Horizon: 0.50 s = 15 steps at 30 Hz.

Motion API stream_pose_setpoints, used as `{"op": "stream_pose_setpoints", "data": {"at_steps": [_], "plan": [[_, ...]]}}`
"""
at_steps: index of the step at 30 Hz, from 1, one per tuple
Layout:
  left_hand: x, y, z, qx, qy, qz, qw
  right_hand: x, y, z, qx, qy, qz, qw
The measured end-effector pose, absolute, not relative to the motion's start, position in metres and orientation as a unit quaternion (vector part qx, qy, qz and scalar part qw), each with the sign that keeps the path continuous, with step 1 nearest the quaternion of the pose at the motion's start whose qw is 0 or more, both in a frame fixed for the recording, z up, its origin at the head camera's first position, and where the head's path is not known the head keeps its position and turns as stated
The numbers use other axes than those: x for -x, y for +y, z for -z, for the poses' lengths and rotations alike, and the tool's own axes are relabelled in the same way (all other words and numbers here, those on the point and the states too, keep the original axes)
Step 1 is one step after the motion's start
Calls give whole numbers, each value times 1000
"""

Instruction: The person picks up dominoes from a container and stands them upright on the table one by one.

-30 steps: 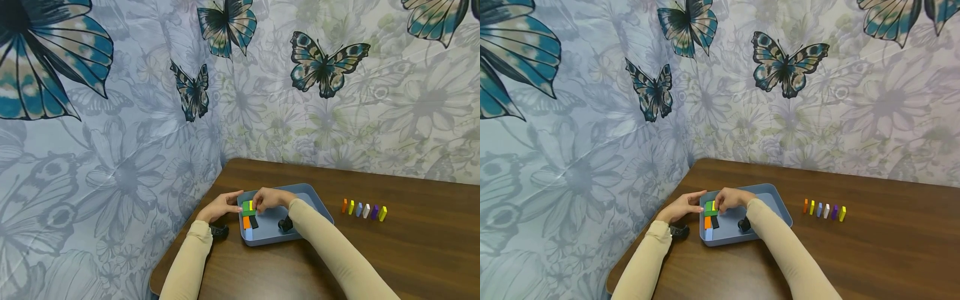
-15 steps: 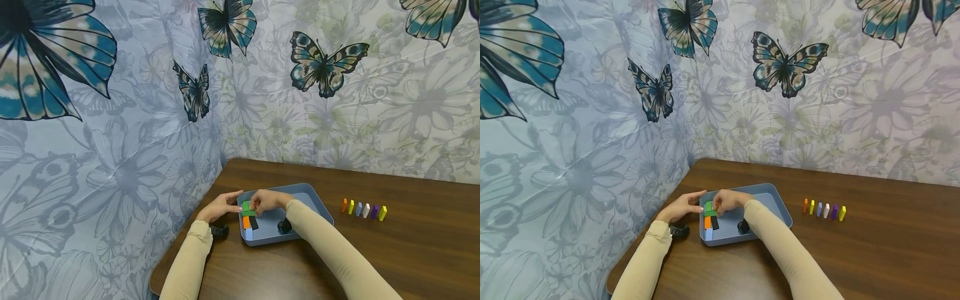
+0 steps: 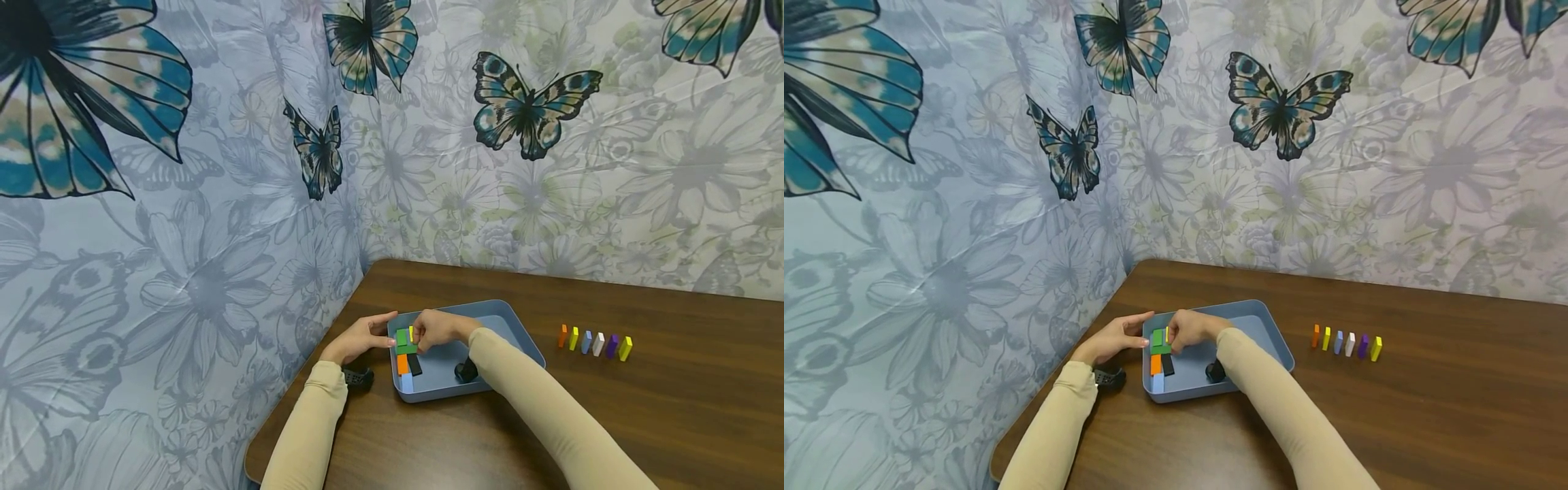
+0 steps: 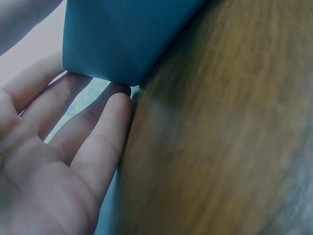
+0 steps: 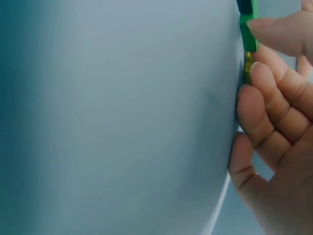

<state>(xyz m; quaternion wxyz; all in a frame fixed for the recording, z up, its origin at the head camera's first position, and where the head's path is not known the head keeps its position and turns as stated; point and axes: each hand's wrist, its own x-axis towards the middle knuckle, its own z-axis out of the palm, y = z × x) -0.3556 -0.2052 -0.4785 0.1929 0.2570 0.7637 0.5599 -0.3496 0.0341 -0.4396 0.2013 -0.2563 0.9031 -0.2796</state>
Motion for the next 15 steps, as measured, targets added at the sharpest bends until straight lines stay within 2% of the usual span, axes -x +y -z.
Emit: {"op": "stream_pose_setpoints", "data": {"at_steps": [15], "plan": [[353, -205, 477, -262, 763, -558, 194, 346, 32, 440, 267, 905, 257, 208]]}}
